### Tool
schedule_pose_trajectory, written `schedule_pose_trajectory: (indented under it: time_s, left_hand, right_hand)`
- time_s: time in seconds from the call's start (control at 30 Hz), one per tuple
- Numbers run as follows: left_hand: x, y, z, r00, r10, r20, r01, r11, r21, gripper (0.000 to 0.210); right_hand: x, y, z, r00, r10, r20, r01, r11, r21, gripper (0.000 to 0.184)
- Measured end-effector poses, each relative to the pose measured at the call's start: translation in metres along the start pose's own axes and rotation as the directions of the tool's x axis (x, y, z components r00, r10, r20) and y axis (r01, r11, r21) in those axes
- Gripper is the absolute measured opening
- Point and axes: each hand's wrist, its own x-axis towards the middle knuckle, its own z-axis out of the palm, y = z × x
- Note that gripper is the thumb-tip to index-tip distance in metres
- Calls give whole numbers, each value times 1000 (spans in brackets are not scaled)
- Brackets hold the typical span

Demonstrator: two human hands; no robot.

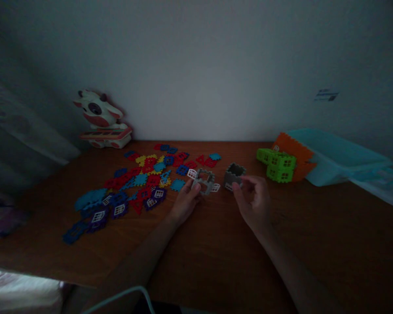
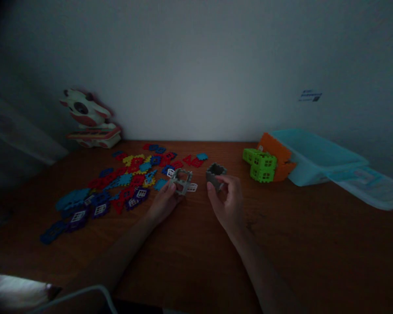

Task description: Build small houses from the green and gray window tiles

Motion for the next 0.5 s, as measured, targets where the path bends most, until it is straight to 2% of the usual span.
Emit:
schedule_pose_trajectory:
  time_s: [0.03, 0.1, 0.2, 0.3, 0.4, 0.5]
  left_hand:
    - [1, -1, -1, 1000, 4, -8, -5, 1000, -10, 55]
    - [2, -2, -3, 1000, 14, -25, -15, 1000, -25, 54]
    - [3, -4, -3, 998, 19, -53, -21, 999, -33, 46]
    - [3, -3, -1, 998, 29, -56, -31, 999, -40, 45]
    - [4, -3, -1, 997, 37, -69, -42, 997, -63, 45]
    - [7, -4, -4, 995, 25, -96, -34, 996, -86, 48]
  right_hand:
    - [4, 5, -1, 997, -11, -79, 8, 1000, -30, 30]
    - [8, 18, -2, 994, 6, -111, -15, 996, -84, 43]
    - [8, 36, 0, 992, 123, 7, -121, 985, -122, 73]
    - [2, 50, 6, 963, 237, 125, -222, 967, -129, 99]
    - [-4, 54, 12, 942, 242, 232, -234, 970, -59, 108]
    - [-5, 52, 13, 926, 280, 253, -270, 960, -76, 108]
